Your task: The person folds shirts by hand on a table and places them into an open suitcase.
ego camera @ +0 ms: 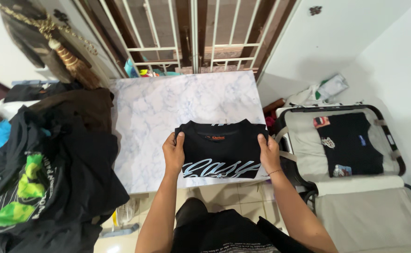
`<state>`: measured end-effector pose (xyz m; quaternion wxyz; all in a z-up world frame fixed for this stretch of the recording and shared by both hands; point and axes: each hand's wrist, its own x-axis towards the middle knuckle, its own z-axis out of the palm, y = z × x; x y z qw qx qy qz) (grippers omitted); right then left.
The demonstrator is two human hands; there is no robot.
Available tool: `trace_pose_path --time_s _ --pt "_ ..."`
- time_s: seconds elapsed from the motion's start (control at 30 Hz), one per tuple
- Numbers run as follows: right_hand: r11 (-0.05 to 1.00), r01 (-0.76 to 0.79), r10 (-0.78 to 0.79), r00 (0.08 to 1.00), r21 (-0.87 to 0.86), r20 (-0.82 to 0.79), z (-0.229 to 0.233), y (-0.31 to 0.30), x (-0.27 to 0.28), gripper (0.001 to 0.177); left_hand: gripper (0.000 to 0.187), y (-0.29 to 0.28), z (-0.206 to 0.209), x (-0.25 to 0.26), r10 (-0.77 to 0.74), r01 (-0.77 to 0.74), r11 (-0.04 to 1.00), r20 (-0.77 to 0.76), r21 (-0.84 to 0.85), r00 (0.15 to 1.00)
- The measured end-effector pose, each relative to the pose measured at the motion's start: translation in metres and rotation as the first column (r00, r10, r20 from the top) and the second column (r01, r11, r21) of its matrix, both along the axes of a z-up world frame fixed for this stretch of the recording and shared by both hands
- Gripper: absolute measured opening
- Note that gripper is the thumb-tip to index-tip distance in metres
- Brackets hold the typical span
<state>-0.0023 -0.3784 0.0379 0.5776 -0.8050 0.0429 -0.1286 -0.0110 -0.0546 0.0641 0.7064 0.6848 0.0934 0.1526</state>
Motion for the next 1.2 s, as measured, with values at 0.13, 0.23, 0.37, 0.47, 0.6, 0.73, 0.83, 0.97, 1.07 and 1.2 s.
trace_pose_path --time_s 0.13,0.23,0.37,0.47,0.6,0.73,0.83,0.97,1.07,1.2 --pt "0.999 0.036 -0.032 0.994 -0.037 0.105 0.009 -0.011 -0.01 0.044 0.031 -0.008 0.005 0.011 -0.075 0.075 0.997 -0.005 -0.015 0.997" --pt "0.988 0.139 -0.136 0.99 -0.064 0.048 0.011 -0.02 -0.018 0.042 0.031 -0.015 0.01 0.02 -0.152 0.154 0.988 0.05 -0.023 0.987" --pt "0.98 0.19 -0.194 0.98 0.066 0.051 0.021 -0.025 -0.036 0.041 0.03 -0.029 0.019 0.033 -0.231 0.228 0.972 -0.047 -0.064 0.972" --pt "0.955 0.253 -0.259 0.966 0.152 0.02 0.027 -0.027 -0.05 0.04 0.03 -0.037 0.022 0.039 -0.315 0.317 0.947 0.048 -0.052 0.948" --pt "0.905 0.363 -0.369 0.929 0.22 -0.017 0.036 -0.026 -0.073 0.039 0.03 -0.051 0.034 0.049 -0.429 0.431 0.899 0.05 -0.075 0.902" --pt "0.864 0.451 -0.459 0.888 0.224 -0.02 0.039 -0.032 -0.096 0.04 0.03 -0.068 0.04 0.056 -0.552 0.553 0.821 0.047 -0.144 0.832" --pt "0.818 0.542 -0.54 0.839 0.192 -0.067 0.034 -0.038 -0.113 0.043 0.029 -0.082 0.041 0.064 -0.614 0.612 0.779 0.031 -0.137 0.789" --pt "0.781 0.607 -0.611 0.792 0.146 -0.024 0.024 -0.047 -0.134 0.045 0.03 -0.103 0.04 0.07 -0.679 0.676 0.724 0.026 -0.136 0.733" --pt "0.744 0.649 -0.656 0.755 0.161 -0.009 0.021 -0.053 -0.148 0.043 0.03 -0.12 0.04 0.075 -0.702 0.702 0.708 0.032 -0.077 0.711" --pt "0.71 0.661 -0.684 0.73 0.241 0.014 0.022 -0.057 -0.163 0.039 0.031 -0.142 0.042 0.084 -0.759 0.759 0.651 0.004 -0.034 0.651"
